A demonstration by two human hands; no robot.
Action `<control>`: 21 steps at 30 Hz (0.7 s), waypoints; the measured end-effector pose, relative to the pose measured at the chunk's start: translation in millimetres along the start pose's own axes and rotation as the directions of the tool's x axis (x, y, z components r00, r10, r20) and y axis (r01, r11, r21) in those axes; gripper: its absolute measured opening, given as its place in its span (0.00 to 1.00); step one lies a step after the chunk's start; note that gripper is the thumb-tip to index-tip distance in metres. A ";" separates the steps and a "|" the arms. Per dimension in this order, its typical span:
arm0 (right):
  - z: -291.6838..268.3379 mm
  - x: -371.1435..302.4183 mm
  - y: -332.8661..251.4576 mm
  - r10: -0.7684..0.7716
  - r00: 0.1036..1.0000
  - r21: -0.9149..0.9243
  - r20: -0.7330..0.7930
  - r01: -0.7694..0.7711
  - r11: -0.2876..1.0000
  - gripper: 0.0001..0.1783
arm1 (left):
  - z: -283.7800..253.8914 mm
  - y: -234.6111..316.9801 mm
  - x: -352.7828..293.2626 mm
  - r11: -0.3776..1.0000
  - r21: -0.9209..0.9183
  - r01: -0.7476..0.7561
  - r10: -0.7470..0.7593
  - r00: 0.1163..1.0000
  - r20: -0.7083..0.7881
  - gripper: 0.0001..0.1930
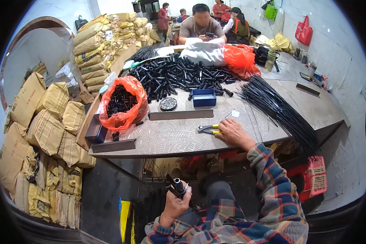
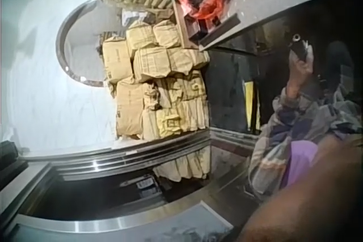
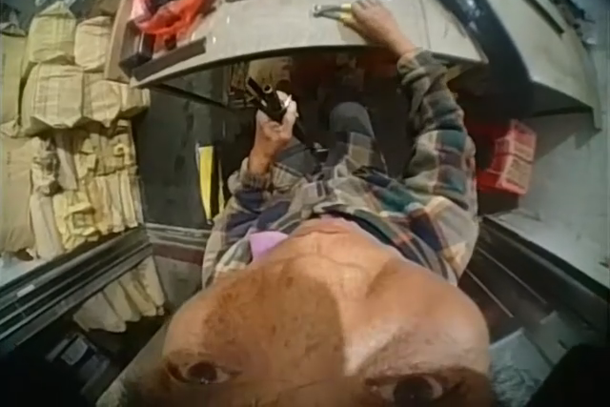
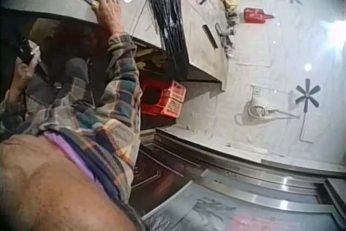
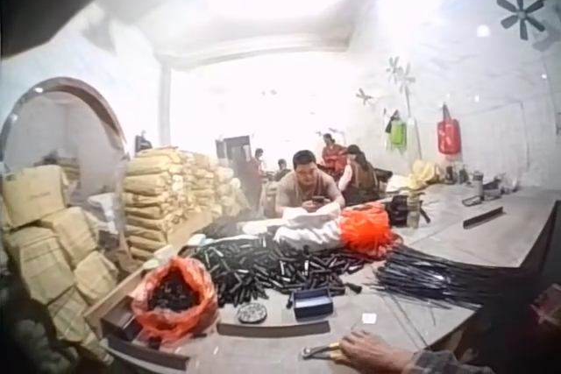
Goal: Insert bundles of black plastic tubes into a connector piece and secure them using pliers.
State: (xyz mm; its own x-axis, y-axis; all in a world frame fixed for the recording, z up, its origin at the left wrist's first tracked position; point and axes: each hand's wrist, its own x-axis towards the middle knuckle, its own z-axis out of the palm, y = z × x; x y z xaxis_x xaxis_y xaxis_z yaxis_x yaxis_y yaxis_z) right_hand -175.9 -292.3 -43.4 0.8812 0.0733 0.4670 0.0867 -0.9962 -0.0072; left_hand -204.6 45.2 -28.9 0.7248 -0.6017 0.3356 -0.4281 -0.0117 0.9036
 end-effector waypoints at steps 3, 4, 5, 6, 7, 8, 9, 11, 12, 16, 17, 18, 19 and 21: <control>6.9 -12.1 3.7 -0.027 1.000 -0.049 0.013 0.027 0.998 0.18 | 1.1 2.6 -2.1 0.994 -0.055 0.092 -0.091 0.996 0.020 0.07; 7.4 -9.5 -4.1 -0.043 0.999 -0.037 0.013 0.043 0.998 0.18 | -3.8 3.7 -7.5 0.994 -0.044 0.098 -0.098 0.995 0.003 0.08; 5.6 -9.8 -14.1 0.076 0.997 0.042 0.013 -0.077 0.996 0.16 | -7.8 4.4 -13.1 0.993 -0.035 0.109 -0.109 0.994 -0.011 0.08; 8.4 -12.3 -23.5 0.196 0.980 0.122 0.031 -0.198 0.973 0.15 | -10.5 4.7 -16.2 0.998 -0.016 0.065 -0.065 0.997 -0.034 0.08; 17.0 -20.7 -29.7 0.254 0.959 0.306 -0.123 -0.207 0.929 0.12 | -13.1 5.1 -18.6 1.000 0.005 0.028 -0.028 0.998 -0.055 0.08; 8.4 -24.2 -39.6 0.276 0.946 0.433 -0.170 -0.180 0.883 0.11 | -15.0 -5.8 -22.2 0.997 0.056 0.046 -0.042 0.997 -0.062 0.09; 0.0 -31.1 -53.7 0.312 0.931 0.562 -0.192 -0.156 0.812 0.10 | -15.9 -9.5 -21.6 0.997 0.076 0.016 -0.012 0.998 -0.060 0.09; -14.7 -40.0 -76.7 0.190 0.975 0.685 -0.115 -0.061 0.726 0.06 | -16.1 -15.4 -7.7 0.997 0.077 -0.025 0.028 0.999 -0.041 0.09; -32.5 -42.9 -95.0 0.188 0.982 0.746 -0.024 -0.107 0.657 0.08 | -17.1 -10.0 -0.3 0.949 0.279 -0.146 0.139 0.989 0.045 0.08; -65.6 -32.9 -124.0 -0.178 0.968 0.139 -0.176 0.203 0.969 0.20 | -17.6 -2.2 2.7 0.999 -0.048 0.023 -0.025 0.999 -0.031 0.09; -64.1 -34.4 -127.1 -0.195 0.968 0.011 -0.161 0.199 0.980 0.21 | -18.4 -7.1 2.9 0.999 -0.042 0.008 -0.008 1.000 0.001 0.10; -59.7 -36.5 -129.9 -0.191 0.970 0.029 -0.150 0.197 0.980 0.21 | -18.6 -8.9 -0.1 0.999 -0.040 0.029 -0.029 1.000 0.001 0.10; -56.6 -37.8 -130.2 -0.225 0.959 -0.085 -0.170 0.213 0.973 0.23 | -17.1 -9.7 -1.3 0.998 -0.049 0.038 -0.038 0.999 0.005 0.10; -50.9 -38.7 -128.3 -0.297 0.932 -0.267 -0.205 0.239 0.934 0.24 | -16.7 -9.8 -1.6 0.997 -0.057 0.043 -0.043 0.999 0.011 0.10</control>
State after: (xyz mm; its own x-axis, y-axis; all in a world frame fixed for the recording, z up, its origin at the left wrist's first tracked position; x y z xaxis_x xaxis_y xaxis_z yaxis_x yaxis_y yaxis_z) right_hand -244.8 -169.6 -15.5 0.7006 0.3549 0.6191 0.1676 -0.9251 0.3408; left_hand -192.5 59.6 -33.8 0.7367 -0.6090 0.2939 -0.3648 0.0080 0.9310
